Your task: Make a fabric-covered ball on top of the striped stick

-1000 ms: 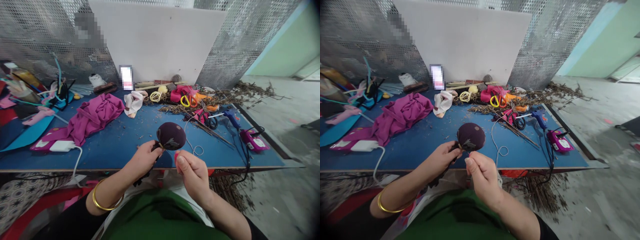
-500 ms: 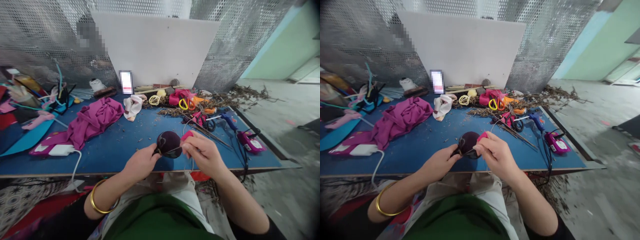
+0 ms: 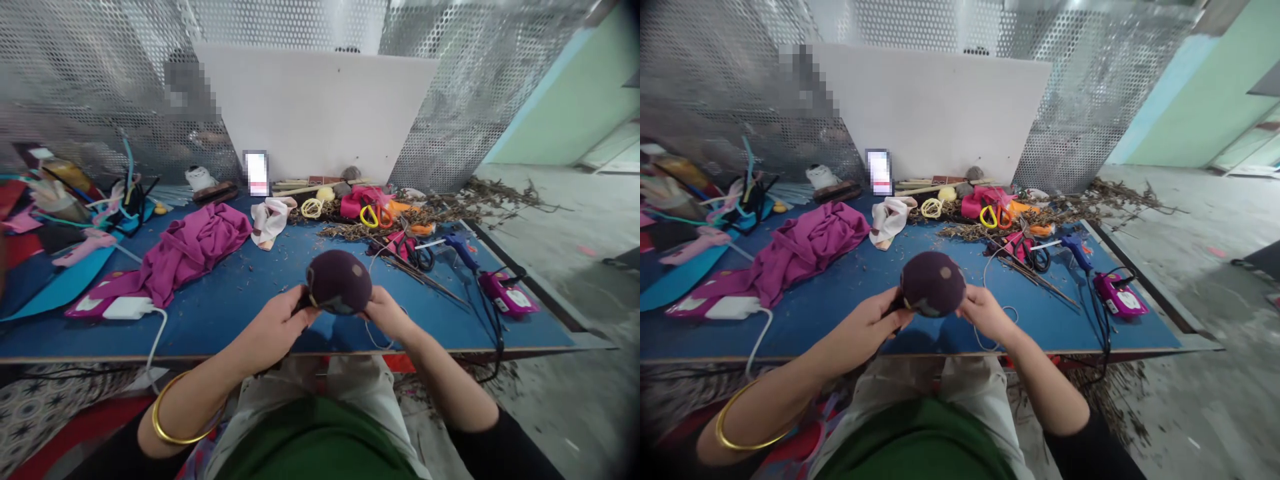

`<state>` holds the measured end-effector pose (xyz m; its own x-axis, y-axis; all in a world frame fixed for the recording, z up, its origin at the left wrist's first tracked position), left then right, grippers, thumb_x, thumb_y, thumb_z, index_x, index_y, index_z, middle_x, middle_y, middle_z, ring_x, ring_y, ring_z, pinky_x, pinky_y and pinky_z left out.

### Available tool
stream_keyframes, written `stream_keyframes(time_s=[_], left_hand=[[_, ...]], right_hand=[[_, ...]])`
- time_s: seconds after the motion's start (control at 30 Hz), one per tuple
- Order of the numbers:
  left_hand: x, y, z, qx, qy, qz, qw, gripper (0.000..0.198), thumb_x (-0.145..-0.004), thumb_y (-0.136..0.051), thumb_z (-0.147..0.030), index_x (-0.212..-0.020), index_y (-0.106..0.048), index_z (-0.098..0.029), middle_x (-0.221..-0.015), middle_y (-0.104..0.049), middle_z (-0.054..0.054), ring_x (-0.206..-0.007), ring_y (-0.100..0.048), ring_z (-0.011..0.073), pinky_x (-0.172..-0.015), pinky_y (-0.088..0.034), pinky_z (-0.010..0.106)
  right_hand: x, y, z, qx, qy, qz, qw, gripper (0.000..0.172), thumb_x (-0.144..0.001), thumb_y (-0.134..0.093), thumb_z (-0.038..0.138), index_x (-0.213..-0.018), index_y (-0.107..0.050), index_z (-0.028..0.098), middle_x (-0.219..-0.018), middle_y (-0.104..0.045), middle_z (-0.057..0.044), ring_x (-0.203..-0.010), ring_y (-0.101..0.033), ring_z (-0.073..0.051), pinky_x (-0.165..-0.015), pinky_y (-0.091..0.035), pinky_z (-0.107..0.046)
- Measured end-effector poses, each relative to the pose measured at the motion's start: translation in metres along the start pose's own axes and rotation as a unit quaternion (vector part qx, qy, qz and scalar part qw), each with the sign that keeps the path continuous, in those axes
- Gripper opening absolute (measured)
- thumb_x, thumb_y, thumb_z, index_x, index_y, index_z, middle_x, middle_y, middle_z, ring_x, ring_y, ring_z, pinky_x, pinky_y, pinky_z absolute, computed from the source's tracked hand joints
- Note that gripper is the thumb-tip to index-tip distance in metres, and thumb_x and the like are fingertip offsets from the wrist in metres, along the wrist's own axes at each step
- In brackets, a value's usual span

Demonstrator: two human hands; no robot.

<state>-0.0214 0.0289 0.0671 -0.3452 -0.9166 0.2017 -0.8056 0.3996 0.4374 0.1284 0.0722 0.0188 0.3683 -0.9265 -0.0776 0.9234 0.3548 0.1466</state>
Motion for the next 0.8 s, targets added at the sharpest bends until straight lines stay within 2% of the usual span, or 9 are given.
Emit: stream_keyframes(time_s=[0.07,0.17,0.27,0.37,0.47,0.53,0.63,0.7,0.8], left_hand=[[-0.001,0.004,0.018,0.09,0.066,-0.03,0.993,0.021,-0.089,-0.047,-0.04,-0.095,-0.052,-0.02,-0.069,-0.05,-0.005,-0.055,-0.044,0.0099,-0.053,-0.037,0.021],[-0.002,-0.003,0.036,0.178,0.127,-0.042,0.975,0.023,-0.085,-0.052,-0.043,-0.089,-0.051,-0.02,-0.065,-0.045,-0.007,-0.047,-0.034,0.0069,-0.046,-0.029,0.019],[-0.003,-0.016,0.038,0.21,0.14,-0.029,0.967,0.028,-0.081,-0.057,-0.045,-0.086,-0.052,-0.018,-0.064,-0.045,-0.007,-0.049,-0.035,0.0071,-0.046,-0.028,0.019],[-0.003,-0.024,0.034,0.2,0.127,-0.02,0.971,0.03,-0.079,-0.059,-0.047,-0.083,-0.053,-0.017,-0.065,-0.048,-0.005,-0.055,-0.042,0.0091,-0.051,-0.032,0.02],[-0.002,-0.026,0.033,0.186,0.128,-0.028,0.974,0.028,-0.079,-0.059,-0.045,-0.079,-0.051,-0.018,-0.063,-0.046,-0.006,-0.054,-0.04,0.0095,-0.052,-0.032,0.021],[-0.002,-0.026,0.031,0.19,0.131,-0.031,0.973,0.028,-0.079,-0.058,-0.046,-0.079,-0.051,-0.018,-0.062,-0.045,-0.006,-0.053,-0.04,0.0098,-0.052,-0.033,0.021],[-0.004,-0.029,0.022,0.194,0.099,-0.018,0.976,0.026,-0.079,-0.055,-0.043,-0.086,-0.056,-0.018,-0.067,-0.054,-0.003,-0.064,-0.05,0.014,-0.061,-0.041,0.024],[-0.006,-0.031,0.017,0.169,0.078,-0.015,0.982,0.022,-0.081,-0.052,-0.038,-0.087,-0.058,-0.018,-0.074,-0.06,0.0,-0.074,-0.054,0.017,-0.069,-0.044,0.026],[-0.007,-0.03,0.017,0.106,0.053,-0.033,0.992,0.018,-0.083,-0.047,-0.032,-0.085,-0.059,-0.018,-0.075,-0.062,0.001,-0.075,-0.055,0.0176,-0.072,-0.045,0.028]], right_hand=[[0.022,-0.007,0.009,0.032,0.041,-0.01,0.999,0.041,-0.087,-0.057,0.041,-0.053,-0.054,0.019,-0.056,-0.051,0.0,-0.06,-0.049,-0.015,-0.06,-0.042,-0.027],[0.048,-0.013,0.044,0.075,0.156,-0.059,0.983,0.036,-0.094,-0.049,0.033,-0.062,-0.059,0.02,-0.082,-0.063,-0.006,-0.086,-0.057,-0.02,-0.077,-0.046,-0.032],[0.055,-0.028,0.069,-0.001,0.218,-0.028,0.975,0.036,-0.097,-0.042,0.034,-0.069,-0.06,0.02,-0.097,-0.067,-0.01,-0.107,-0.058,-0.025,-0.088,-0.047,-0.039],[0.051,-0.041,0.08,-0.055,0.237,0.019,0.97,0.035,-0.098,-0.039,0.035,-0.073,-0.059,0.022,-0.079,-0.067,-0.008,-0.104,-0.062,-0.026,-0.085,-0.05,-0.041],[0.053,-0.038,0.089,0.015,0.269,-0.029,0.963,0.029,-0.097,-0.044,0.034,-0.076,-0.059,0.022,-0.074,-0.065,-0.007,-0.094,-0.065,-0.025,-0.079,-0.053,-0.039],[0.058,-0.037,0.093,0.064,0.287,-0.06,0.954,0.026,-0.096,-0.045,0.033,-0.077,-0.059,0.022,-0.074,-0.064,-0.007,-0.092,-0.065,-0.024,-0.084,-0.051,-0.041],[0.059,-0.044,0.087,0.015,0.267,-0.04,0.963,0.03,-0.097,-0.043,0.036,-0.074,-0.057,0.022,-0.07,-0.062,-0.004,-0.079,-0.065,-0.021,-0.085,-0.049,-0.042],[0.053,-0.048,0.072,-0.082,0.2,-0.037,0.976,0.036,-0.096,-0.043,0.04,-0.067,-0.053,0.022,-0.062,-0.056,-0.002,-0.062,-0.058,-0.017,-0.068,-0.049,-0.035],[0.047,-0.042,0.043,-0.216,0.077,-0.114,0.967,0.043,-0.093,-0.049,0.044,-0.058,-0.044,0.021,-0.053,-0.041,0.003,-0.048,-0.036,-0.012,-0.047,-0.032,-0.026]])
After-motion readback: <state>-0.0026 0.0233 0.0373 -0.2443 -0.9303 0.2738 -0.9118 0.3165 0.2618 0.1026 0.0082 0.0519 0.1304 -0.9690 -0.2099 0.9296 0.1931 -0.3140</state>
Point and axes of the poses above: each hand's wrist, its own x-axis away from the middle knuckle, its own y-axis out of the back of the hand, z = x × y, the point moved 9 cm from there along -x, towards the middle knuckle
